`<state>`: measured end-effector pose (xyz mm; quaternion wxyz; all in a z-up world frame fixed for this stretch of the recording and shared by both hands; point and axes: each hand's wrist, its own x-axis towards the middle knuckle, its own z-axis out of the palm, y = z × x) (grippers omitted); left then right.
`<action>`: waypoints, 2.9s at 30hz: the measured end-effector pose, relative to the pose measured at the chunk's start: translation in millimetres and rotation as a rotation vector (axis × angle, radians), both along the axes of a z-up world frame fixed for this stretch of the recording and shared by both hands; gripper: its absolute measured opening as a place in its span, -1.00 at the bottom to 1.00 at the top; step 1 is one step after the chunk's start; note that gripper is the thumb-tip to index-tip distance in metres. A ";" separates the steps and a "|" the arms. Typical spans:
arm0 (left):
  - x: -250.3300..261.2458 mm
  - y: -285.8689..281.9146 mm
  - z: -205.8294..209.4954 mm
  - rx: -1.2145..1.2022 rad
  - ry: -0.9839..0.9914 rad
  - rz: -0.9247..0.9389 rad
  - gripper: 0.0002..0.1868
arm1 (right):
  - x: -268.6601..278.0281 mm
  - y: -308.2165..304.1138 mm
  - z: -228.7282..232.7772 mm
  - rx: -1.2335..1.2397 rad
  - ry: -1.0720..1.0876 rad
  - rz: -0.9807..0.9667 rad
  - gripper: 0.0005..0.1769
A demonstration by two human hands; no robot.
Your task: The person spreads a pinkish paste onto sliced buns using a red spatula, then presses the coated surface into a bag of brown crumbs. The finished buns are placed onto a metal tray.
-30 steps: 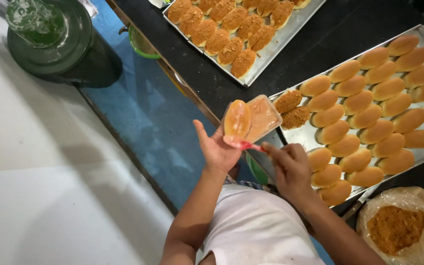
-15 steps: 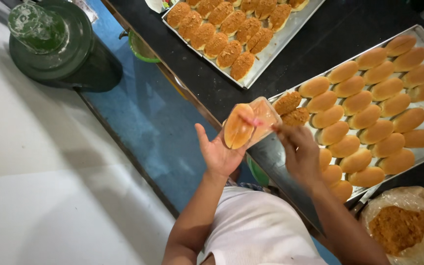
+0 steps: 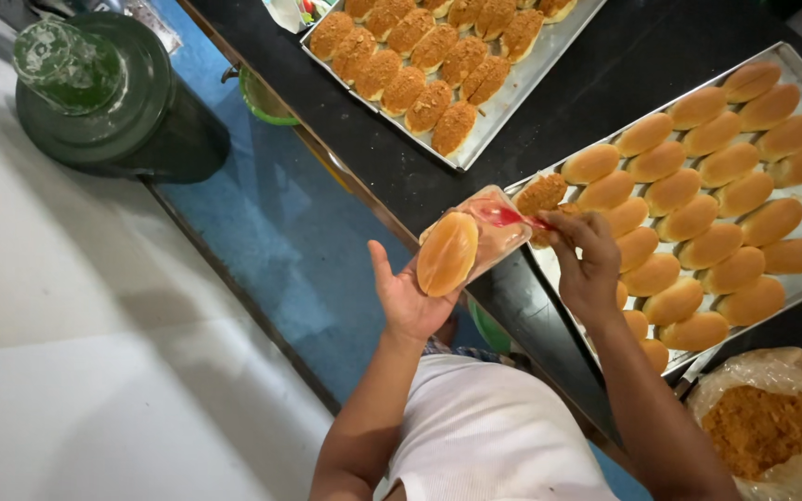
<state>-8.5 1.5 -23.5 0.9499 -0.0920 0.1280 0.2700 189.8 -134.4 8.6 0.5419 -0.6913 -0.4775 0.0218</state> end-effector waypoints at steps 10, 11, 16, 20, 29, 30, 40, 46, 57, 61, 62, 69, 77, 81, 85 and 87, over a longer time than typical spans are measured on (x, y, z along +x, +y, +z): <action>-3.2 1.9 -2.8 -0.004 0.031 0.013 0.13 | -5.9 7.1 11.3 -0.027 0.001 0.019 -0.75; -3.1 4.4 -11.5 0.036 0.044 0.017 0.13 | -12.0 9.6 18.9 -0.027 -0.018 0.019 -0.76; -9.2 4.4 -14.8 0.090 0.091 0.010 0.13 | -23.5 14.9 21.3 -0.087 -0.147 0.022 -0.77; -23.3 20.8 4.2 0.132 0.084 0.085 0.07 | -20.6 8.9 -0.2 -0.183 -0.158 -0.080 -0.79; -8.7 30.1 5.6 0.147 0.116 0.024 0.01 | -54.0 14.3 -110.7 -0.597 -0.459 -0.212 -0.84; -5.2 27.9 5.2 0.131 0.112 -0.003 0.00 | -58.4 13.2 -124.6 -0.577 -0.554 -0.220 -0.87; 46.9 -11.2 22.0 0.118 0.230 -0.290 -0.26 | -48.5 -97.1 -72.8 -0.524 -0.297 -0.416 -0.74; 78.2 -51.4 8.1 0.152 0.338 -0.451 -0.21 | -36.8 -258.1 -62.0 -0.630 -0.094 -0.796 -0.80; 115.1 -164.2 34.6 0.245 0.394 -0.628 0.03 | -46.2 -413.8 -150.4 -0.791 -0.156 -1.099 -0.53; 123.9 -194.5 36.5 0.223 0.408 -0.607 0.00 | -23.7 -383.4 -151.9 -0.849 -0.038 -0.925 -0.32; 124.6 -202.0 42.6 0.211 0.425 -0.609 0.00 | -19.0 -378.5 -160.9 -0.884 -0.065 -0.901 -0.27; 122.9 -223.2 45.6 0.220 0.518 -0.546 -0.02 | 26.1 -381.8 -154.5 -0.750 -0.119 -0.874 -0.49; 115.7 -222.5 26.0 0.232 0.500 -0.503 -0.04 | 9.3 -383.1 -137.9 -0.866 -0.109 -0.709 -0.51; 120.3 -223.8 26.3 0.251 0.488 -0.497 -0.05 | 50.5 -394.5 -126.0 -0.715 -0.200 -0.825 -0.47; 136.8 -232.1 48.9 0.276 0.460 -0.541 -0.09 | 102.4 -393.9 -107.3 -0.939 0.169 -0.630 -0.16; 142.9 -233.2 59.9 0.272 0.474 -0.537 -0.08 | 122.0 -394.5 -116.2 -1.085 0.135 -0.493 -0.21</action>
